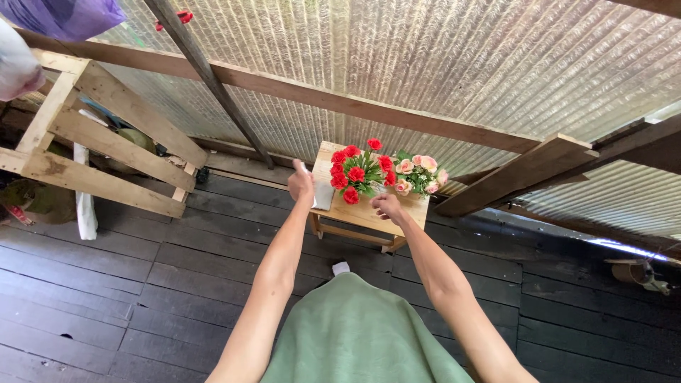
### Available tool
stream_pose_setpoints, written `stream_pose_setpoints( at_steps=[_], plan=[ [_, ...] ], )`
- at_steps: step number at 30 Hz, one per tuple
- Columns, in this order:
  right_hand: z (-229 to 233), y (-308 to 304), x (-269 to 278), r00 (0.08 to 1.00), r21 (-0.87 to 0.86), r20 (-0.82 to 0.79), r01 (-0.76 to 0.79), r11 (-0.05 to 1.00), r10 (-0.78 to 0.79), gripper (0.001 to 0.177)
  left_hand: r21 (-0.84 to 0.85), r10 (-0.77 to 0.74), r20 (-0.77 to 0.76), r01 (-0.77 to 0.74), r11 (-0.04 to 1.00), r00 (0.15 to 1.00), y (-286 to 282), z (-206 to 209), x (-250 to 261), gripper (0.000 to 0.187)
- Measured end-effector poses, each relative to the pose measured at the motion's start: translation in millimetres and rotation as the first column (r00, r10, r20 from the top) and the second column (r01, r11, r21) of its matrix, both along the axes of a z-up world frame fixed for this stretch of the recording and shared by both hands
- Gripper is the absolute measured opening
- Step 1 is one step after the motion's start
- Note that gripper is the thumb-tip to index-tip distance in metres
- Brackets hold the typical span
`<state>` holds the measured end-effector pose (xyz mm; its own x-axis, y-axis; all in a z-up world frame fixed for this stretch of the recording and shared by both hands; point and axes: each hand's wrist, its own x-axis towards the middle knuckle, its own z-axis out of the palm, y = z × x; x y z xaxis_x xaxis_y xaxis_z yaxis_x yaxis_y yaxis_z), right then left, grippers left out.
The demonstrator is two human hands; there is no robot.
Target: The person is spraying water on two vases of flowers on a small wooden table.
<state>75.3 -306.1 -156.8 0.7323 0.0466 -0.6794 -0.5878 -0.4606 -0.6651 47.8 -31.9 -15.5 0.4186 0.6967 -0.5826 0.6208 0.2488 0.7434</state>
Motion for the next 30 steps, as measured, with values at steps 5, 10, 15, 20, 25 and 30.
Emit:
stream_pose_setpoints(
  at_steps=[5, 10, 15, 20, 25, 30],
  plan=[
    [3.2, 3.7, 1.8, 1.000, 0.038, 0.000, -0.008, 0.999, 0.008, 0.028, 0.436, -0.696, -0.309, 0.747, 0.502, 0.648, -3.9, 9.4, -5.7, 0.072],
    [-1.1, 4.2, -0.2, 1.000, 0.048, 0.004, 0.002, 0.999, -0.002, 0.026, 0.415, -0.797, -0.471, 0.893, 0.177, 0.377, -5.3, 10.2, -10.9, 0.074],
    [-7.8, 3.4, -1.3, 1.000, 0.023, 0.014, -0.001, 1.000, 0.001, 0.021, 0.320, -0.493, -0.248, 0.551, 0.770, 0.834, -3.0, 22.2, -12.3, 0.063],
    [-12.8, 2.8, -2.3, 1.000, -0.014, 0.019, -0.024, 1.000, 0.025, 0.020, 0.205, -0.293, -0.201, 0.333, 0.920, 0.935, -12.3, 16.0, -14.4, 0.077],
    [-16.0, 9.7, 6.0, 0.999, -0.020, 0.050, 0.000, 1.000, 0.001, 0.021, 0.405, -0.713, -0.324, 0.772, 0.490, 0.622, -15.1, 14.2, -27.3, 0.062],
    [14.6, 25.0, 7.5, 0.998, 0.070, 0.046, 0.042, 0.997, -0.046, 0.032, 0.409, -0.812, -0.432, 0.888, 0.210, 0.391, -10.1, 28.7, -37.9, 0.081]
  ],
)
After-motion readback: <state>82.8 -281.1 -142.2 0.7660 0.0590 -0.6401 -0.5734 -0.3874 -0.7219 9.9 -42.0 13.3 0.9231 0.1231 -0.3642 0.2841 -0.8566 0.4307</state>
